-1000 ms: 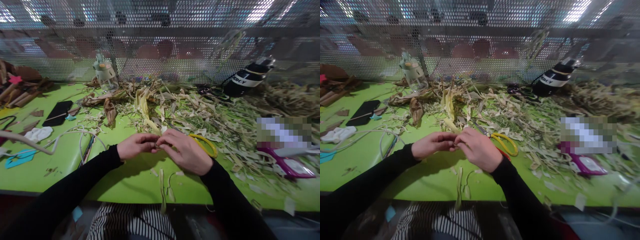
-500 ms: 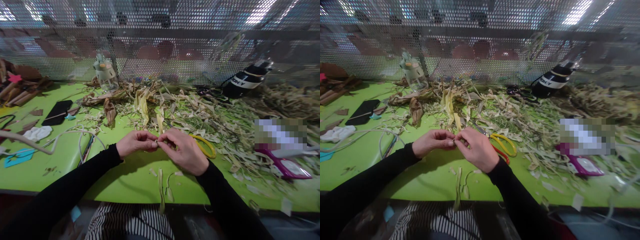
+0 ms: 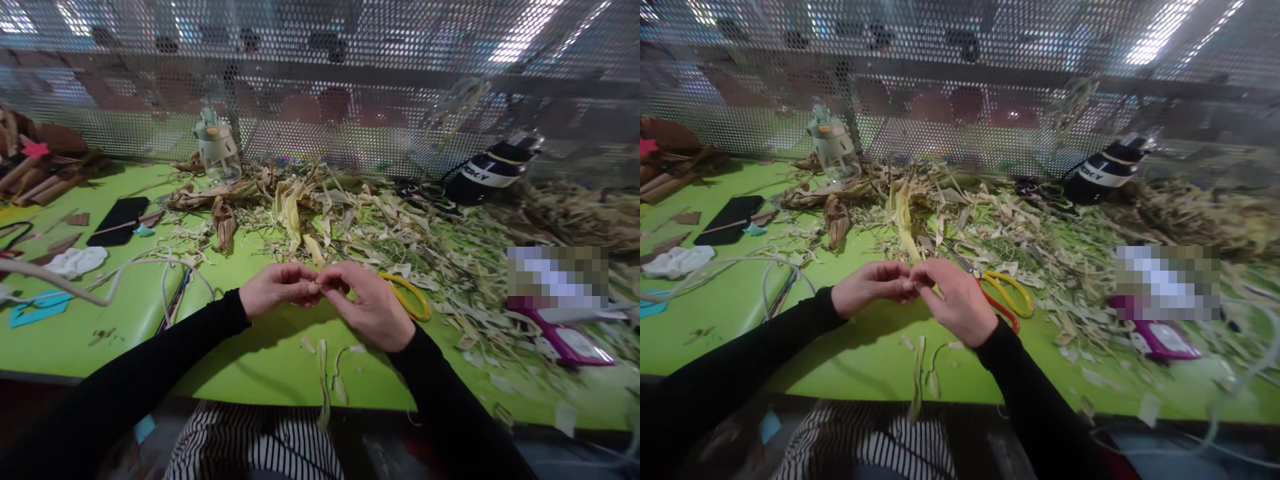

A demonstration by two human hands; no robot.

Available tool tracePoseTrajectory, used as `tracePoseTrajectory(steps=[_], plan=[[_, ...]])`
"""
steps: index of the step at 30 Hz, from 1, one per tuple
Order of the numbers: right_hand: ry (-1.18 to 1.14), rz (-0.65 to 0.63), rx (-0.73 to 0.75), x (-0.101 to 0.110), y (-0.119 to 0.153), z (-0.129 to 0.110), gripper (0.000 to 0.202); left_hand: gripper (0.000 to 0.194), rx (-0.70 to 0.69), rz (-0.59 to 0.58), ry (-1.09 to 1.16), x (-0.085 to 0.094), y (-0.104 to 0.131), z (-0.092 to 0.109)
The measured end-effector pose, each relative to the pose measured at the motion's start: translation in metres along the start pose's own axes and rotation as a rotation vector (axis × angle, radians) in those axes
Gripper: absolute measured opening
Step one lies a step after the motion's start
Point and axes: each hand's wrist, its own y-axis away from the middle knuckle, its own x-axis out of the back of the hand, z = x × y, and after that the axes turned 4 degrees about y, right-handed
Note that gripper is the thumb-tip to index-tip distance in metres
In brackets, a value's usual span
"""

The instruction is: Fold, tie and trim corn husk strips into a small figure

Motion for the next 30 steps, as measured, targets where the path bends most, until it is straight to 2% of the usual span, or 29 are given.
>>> tracePoseTrajectory(steps=[6, 11, 16, 17, 19, 22, 27, 30], plan=[[0.046, 0.169, -0.06, 0.005, -0.003, 0.004, 0.007, 0.037, -0.054, 0.051, 0.09, -0.002, 0.0, 0.0], [-0.023, 0.085, -0.029, 0.001, -0.004, 0.004, 0.008, 0.033, -0.065, 0.017, 0.017, -0.003, -0.001, -0.005], [0.037, 0.285, -0.092, -0.011, 0.001, -0.001, 0.013, 0.033, -0.255, 0.139, 0.108, -0.008, -0.008, -0.011], [0.057, 0.267, -0.121, -0.015, 0.002, -0.001, 0.018, 0.033, -0.287, 0.182, 0.137, -0.009, -0.009, -0.013], [0.07, 0.144, -0.18, -0.024, 0.002, -0.002, 0.026, 0.035, -0.32, 0.272, 0.179, -0.012, -0.011, -0.016], [-0.039, 0.016, -0.303, -0.035, 0.0, -0.002, 0.031, 0.037, -0.351, 0.374, 0.197, -0.015, -0.012, -0.021], [-0.443, -0.046, -0.53, -0.037, -0.003, 0.0, 0.032, 0.038, -0.353, 0.339, 0.212, -0.016, -0.012, -0.024], [-0.469, -0.048, -0.521, -0.035, -0.002, -0.002, 0.027, 0.04, -0.348, 0.301, 0.249, -0.014, -0.013, -0.022]])
